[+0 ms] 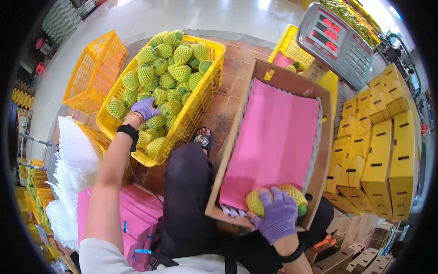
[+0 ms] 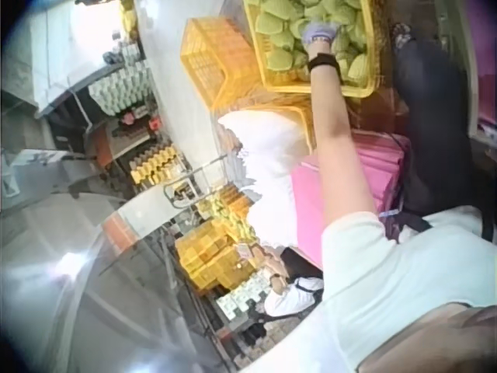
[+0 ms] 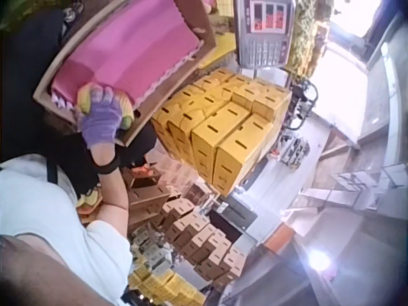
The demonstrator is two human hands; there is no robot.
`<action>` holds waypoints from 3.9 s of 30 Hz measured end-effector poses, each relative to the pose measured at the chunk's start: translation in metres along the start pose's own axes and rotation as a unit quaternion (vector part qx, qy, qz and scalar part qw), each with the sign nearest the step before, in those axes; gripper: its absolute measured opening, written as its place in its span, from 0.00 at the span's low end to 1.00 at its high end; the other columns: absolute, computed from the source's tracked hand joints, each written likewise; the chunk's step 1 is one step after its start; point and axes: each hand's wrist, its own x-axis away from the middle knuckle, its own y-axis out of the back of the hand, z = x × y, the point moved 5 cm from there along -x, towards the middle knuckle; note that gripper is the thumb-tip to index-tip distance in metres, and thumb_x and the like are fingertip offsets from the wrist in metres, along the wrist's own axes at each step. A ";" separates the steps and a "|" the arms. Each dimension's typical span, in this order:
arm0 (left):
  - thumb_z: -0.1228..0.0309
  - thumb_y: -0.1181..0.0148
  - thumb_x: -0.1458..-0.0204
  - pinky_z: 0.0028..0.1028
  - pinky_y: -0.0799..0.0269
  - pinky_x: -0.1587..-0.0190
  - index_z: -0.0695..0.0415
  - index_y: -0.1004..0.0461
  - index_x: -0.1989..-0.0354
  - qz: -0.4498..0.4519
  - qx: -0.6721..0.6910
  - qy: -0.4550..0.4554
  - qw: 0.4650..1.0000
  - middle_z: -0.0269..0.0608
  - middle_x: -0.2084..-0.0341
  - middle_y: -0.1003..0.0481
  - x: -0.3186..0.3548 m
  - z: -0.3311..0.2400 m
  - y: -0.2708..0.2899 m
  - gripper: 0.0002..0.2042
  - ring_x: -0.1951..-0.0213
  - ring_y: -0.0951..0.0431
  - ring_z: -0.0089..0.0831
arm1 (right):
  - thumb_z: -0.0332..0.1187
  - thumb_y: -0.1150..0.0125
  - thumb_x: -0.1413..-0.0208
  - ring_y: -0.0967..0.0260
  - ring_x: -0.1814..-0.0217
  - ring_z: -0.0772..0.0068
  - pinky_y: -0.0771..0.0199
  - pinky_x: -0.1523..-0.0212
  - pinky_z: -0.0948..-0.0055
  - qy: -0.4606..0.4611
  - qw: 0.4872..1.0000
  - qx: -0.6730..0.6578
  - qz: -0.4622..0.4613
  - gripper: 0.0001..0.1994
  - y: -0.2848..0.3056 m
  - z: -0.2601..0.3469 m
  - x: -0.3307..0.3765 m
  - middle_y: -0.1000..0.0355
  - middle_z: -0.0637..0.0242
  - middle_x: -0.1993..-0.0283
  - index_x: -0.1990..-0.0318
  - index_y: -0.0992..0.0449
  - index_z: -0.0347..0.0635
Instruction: Packing mangoes into boxes and weighing them in a produce shop.
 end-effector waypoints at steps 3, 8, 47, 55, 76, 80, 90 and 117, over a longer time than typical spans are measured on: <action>0.53 0.37 0.63 0.38 0.34 0.48 0.49 0.41 0.42 0.124 -0.062 0.093 0.986 0.47 0.48 0.33 -0.048 0.050 -0.067 0.37 0.48 0.32 0.42 | 0.47 0.35 0.64 0.41 0.47 0.54 0.43 0.48 0.57 -0.012 0.993 0.091 0.073 0.33 -0.014 -0.004 -0.002 0.38 0.53 0.51 0.48 0.36 0.42; 0.59 0.31 0.69 0.37 0.35 0.46 0.42 0.42 0.40 0.133 0.000 0.125 0.983 0.44 0.47 0.34 -0.065 0.075 -0.112 0.41 0.47 0.33 0.41 | 0.46 0.39 0.57 0.40 0.46 0.48 0.39 0.47 0.57 0.005 0.998 0.061 0.035 0.32 -0.007 -0.003 -0.002 0.38 0.54 0.45 0.43 0.38 0.44; 0.66 0.44 0.48 0.22 0.37 0.54 0.61 0.34 0.51 -0.117 0.511 -0.290 0.801 0.38 0.62 0.30 0.171 -0.174 0.062 0.18 0.58 0.34 0.22 | 0.38 0.41 0.52 0.34 0.48 0.61 0.33 0.48 0.65 -0.089 0.563 -0.819 -0.072 0.26 -0.001 0.025 0.007 0.33 0.59 0.51 0.45 0.37 0.40; 0.56 0.40 0.62 0.37 0.29 0.60 0.69 0.33 0.57 -0.344 0.331 0.322 0.817 0.55 0.63 0.27 0.071 0.204 -0.095 0.29 0.63 0.26 0.49 | 0.39 0.34 0.62 0.33 0.54 0.49 0.31 0.56 0.59 -0.013 0.982 -0.067 -0.173 0.31 -0.005 0.048 -0.005 0.37 0.47 0.49 0.46 0.34 0.46; 0.68 0.45 0.60 0.32 0.26 0.70 0.70 0.32 0.65 -0.220 0.617 0.374 0.656 0.51 0.82 0.28 0.089 0.180 -0.164 0.17 0.78 0.25 0.42 | 0.33 0.34 0.66 0.40 0.47 0.47 0.38 0.48 0.55 0.003 0.998 0.068 -0.009 0.34 -0.035 0.061 -0.024 0.42 0.45 0.43 0.44 0.36 0.50; 0.63 0.41 0.62 0.35 0.29 0.58 0.67 0.34 0.56 -0.491 0.039 0.352 0.795 0.53 0.68 0.26 0.119 0.138 -0.086 0.25 0.64 0.25 0.45 | 0.33 0.34 0.67 0.40 0.47 0.47 0.37 0.49 0.55 0.000 0.996 0.081 -0.030 0.35 -0.036 0.061 -0.024 0.41 0.45 0.44 0.44 0.36 0.50; 0.58 0.29 0.72 0.35 0.36 0.46 0.49 0.40 0.43 0.266 -0.027 -0.067 0.961 0.48 0.48 0.34 0.029 0.009 -0.139 0.41 0.46 0.34 0.43 | 0.34 0.34 0.67 0.39 0.47 0.42 0.38 0.48 0.54 0.010 0.999 0.049 -0.017 0.35 -0.032 0.061 -0.027 0.41 0.42 0.44 0.44 0.36 0.48; 0.61 0.42 0.51 0.25 0.30 0.58 0.56 0.31 0.65 0.220 0.862 -0.195 0.414 0.36 0.67 0.28 0.171 -0.178 0.077 0.12 0.64 0.27 0.25 | 0.30 0.33 0.57 0.44 0.43 0.68 0.38 0.44 0.67 0.075 0.755 -0.611 -0.227 0.39 0.028 0.077 -0.021 0.43 0.60 0.45 0.38 0.49 0.38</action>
